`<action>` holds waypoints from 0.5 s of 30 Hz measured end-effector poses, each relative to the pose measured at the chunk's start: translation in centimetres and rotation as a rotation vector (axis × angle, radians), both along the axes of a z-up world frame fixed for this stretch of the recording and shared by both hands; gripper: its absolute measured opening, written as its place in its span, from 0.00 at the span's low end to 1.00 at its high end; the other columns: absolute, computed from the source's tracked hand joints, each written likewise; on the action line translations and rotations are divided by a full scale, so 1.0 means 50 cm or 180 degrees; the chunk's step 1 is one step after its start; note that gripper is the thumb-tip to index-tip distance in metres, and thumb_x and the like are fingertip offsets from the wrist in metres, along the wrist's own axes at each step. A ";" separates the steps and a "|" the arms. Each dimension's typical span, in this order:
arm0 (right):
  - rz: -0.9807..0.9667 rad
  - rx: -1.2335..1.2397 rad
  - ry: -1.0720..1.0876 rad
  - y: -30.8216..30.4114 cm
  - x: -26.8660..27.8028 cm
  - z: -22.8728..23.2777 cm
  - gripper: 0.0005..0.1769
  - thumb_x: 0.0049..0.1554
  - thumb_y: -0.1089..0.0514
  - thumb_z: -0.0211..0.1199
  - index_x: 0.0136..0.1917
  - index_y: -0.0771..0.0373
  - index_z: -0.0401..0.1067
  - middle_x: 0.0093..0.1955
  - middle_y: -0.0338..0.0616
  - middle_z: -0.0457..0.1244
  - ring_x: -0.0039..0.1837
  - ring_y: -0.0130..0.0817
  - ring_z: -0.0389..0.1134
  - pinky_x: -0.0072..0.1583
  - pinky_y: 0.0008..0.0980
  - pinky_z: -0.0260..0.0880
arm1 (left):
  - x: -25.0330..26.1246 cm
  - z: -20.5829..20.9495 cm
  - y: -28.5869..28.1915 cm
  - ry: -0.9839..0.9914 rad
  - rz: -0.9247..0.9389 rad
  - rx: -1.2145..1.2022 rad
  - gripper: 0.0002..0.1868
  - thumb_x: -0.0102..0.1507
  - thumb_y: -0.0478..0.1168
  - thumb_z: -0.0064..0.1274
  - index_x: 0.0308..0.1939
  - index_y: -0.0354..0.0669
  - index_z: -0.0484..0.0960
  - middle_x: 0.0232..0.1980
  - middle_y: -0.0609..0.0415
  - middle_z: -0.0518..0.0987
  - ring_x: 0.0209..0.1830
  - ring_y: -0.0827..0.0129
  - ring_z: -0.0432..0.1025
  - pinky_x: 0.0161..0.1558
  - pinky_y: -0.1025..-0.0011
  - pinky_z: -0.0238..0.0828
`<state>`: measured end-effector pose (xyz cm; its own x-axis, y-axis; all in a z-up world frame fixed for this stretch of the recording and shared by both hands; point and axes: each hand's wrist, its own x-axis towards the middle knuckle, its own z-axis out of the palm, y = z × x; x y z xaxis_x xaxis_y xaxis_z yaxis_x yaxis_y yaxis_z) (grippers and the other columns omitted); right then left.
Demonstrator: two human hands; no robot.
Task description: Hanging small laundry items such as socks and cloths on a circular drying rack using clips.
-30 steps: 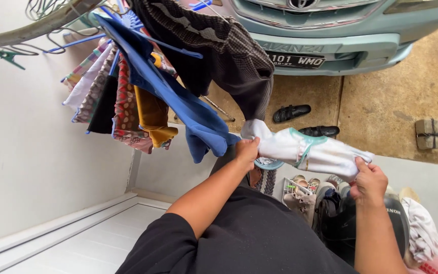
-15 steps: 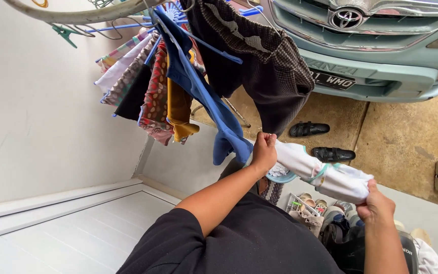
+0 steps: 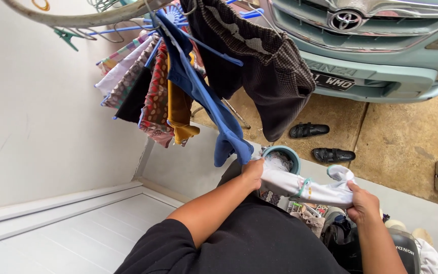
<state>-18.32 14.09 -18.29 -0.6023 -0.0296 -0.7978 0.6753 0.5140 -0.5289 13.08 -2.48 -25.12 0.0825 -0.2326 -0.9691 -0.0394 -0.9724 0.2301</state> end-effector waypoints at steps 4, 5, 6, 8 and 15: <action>-0.0120 -0.1233 -0.0538 -0.006 -0.029 0.017 0.28 0.72 0.44 0.66 0.79 0.56 0.68 0.78 0.44 0.69 0.76 0.42 0.73 0.75 0.60 0.73 | -0.012 0.027 -0.012 0.0023 -0.0263 -0.1222 0.20 0.77 0.62 0.54 0.47 0.53 0.75 0.49 0.54 0.76 0.50 0.64 0.72 0.51 0.64 0.69; 0.0123 -0.2236 -0.0785 0.013 -0.033 0.008 0.32 0.77 0.40 0.53 0.88 0.53 0.65 0.85 0.43 0.66 0.84 0.39 0.67 0.86 0.48 0.65 | -0.003 0.035 -0.008 0.0268 -0.0323 -0.1322 0.20 0.77 0.61 0.54 0.51 0.51 0.71 0.43 0.55 0.73 0.44 0.67 0.70 0.45 0.65 0.68; 0.0092 -0.2221 -0.0785 0.019 -0.042 -0.032 0.32 0.77 0.40 0.53 0.88 0.53 0.65 0.85 0.43 0.66 0.84 0.39 0.67 0.86 0.48 0.65 | -0.006 0.027 -0.007 0.0264 -0.0350 -0.1302 0.20 0.77 0.61 0.54 0.51 0.51 0.71 0.43 0.55 0.73 0.44 0.67 0.70 0.45 0.65 0.68; 0.0443 -0.0862 -0.0320 0.022 -0.059 -0.114 0.16 0.68 0.65 0.69 0.68 0.62 0.79 0.68 0.45 0.75 0.64 0.39 0.78 0.62 0.55 0.84 | -0.012 0.010 -0.022 0.1013 0.0136 -0.1631 0.18 0.79 0.54 0.58 0.43 0.53 0.69 0.38 0.59 0.72 0.40 0.71 0.66 0.50 0.69 0.64; -0.0037 -0.1183 -0.0300 0.019 -0.093 -0.051 0.15 0.78 0.47 0.64 0.71 0.55 0.67 0.65 0.40 0.72 0.61 0.32 0.79 0.59 0.43 0.88 | -0.028 0.106 -0.028 0.0320 -0.0164 -0.2003 0.15 0.78 0.50 0.57 0.43 0.51 0.71 0.40 0.58 0.74 0.42 0.71 0.67 0.46 0.68 0.66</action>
<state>-22.99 15.05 -20.86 -0.5287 -0.3208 -0.7859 0.7346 0.2909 -0.6129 11.69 -3.88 -19.81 -0.0281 -0.7610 -0.6481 -0.0309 -0.6474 0.7615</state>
